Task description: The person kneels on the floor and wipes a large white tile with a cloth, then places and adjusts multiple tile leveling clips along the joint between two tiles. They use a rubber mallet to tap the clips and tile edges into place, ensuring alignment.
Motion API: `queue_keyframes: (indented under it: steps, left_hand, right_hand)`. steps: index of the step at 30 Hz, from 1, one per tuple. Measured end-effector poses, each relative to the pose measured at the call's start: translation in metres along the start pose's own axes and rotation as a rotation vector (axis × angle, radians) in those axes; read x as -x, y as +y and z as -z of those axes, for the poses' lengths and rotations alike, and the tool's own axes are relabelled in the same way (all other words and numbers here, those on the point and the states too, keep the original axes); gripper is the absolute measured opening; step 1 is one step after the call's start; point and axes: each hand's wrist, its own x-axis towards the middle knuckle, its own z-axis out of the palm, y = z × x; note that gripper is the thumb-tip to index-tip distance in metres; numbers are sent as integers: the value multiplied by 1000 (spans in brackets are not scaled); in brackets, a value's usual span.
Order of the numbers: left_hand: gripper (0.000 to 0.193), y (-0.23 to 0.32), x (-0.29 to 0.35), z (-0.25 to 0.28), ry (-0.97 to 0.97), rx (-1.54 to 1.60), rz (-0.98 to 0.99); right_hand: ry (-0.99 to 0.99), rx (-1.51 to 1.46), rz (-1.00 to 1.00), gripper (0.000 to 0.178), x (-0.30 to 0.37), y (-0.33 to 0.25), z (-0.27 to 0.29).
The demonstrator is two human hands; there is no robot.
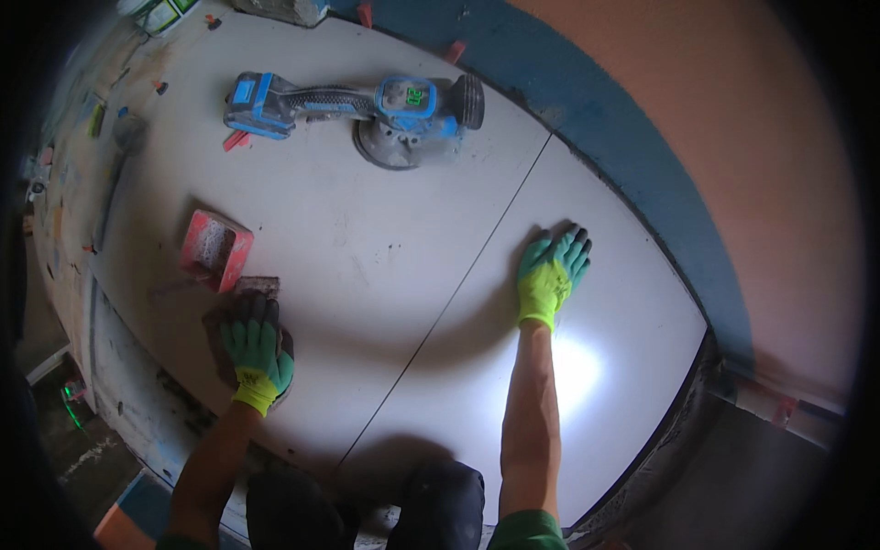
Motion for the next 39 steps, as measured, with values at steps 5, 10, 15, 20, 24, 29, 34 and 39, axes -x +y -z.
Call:
queue_keyframes:
  steps: [5,10,15,20,24,29,34,39]
  left_hand:
    - [37,2,-1,3,22,25,-7]
    - [44,2,2,-2,-14,44,6]
    - [48,1,4,4,-21,156,-4]
    - [45,4,-6,15,61,143,23]
    - [47,5,-11,17,99,155,60]
    - [50,4,-8,14,116,159,47]
    - [53,3,-10,13,69,208,29]
    - [47,3,-7,13,53,171,23]
  right_hand:
    - [-187,33,-62,63,9,-30,27]
    - [-129,-75,2,61,41,-63,46]
    - [-370,-352,261,51,45,-151,95]
    - [-518,-828,674,38,-2,-308,129]
    - [-691,-450,794,61,-29,-418,99]
    - [-581,-513,667,36,-27,-460,53]
    - [-590,-775,519,15,-20,-386,88]
    - [-913,-928,264,20,-45,-203,155]
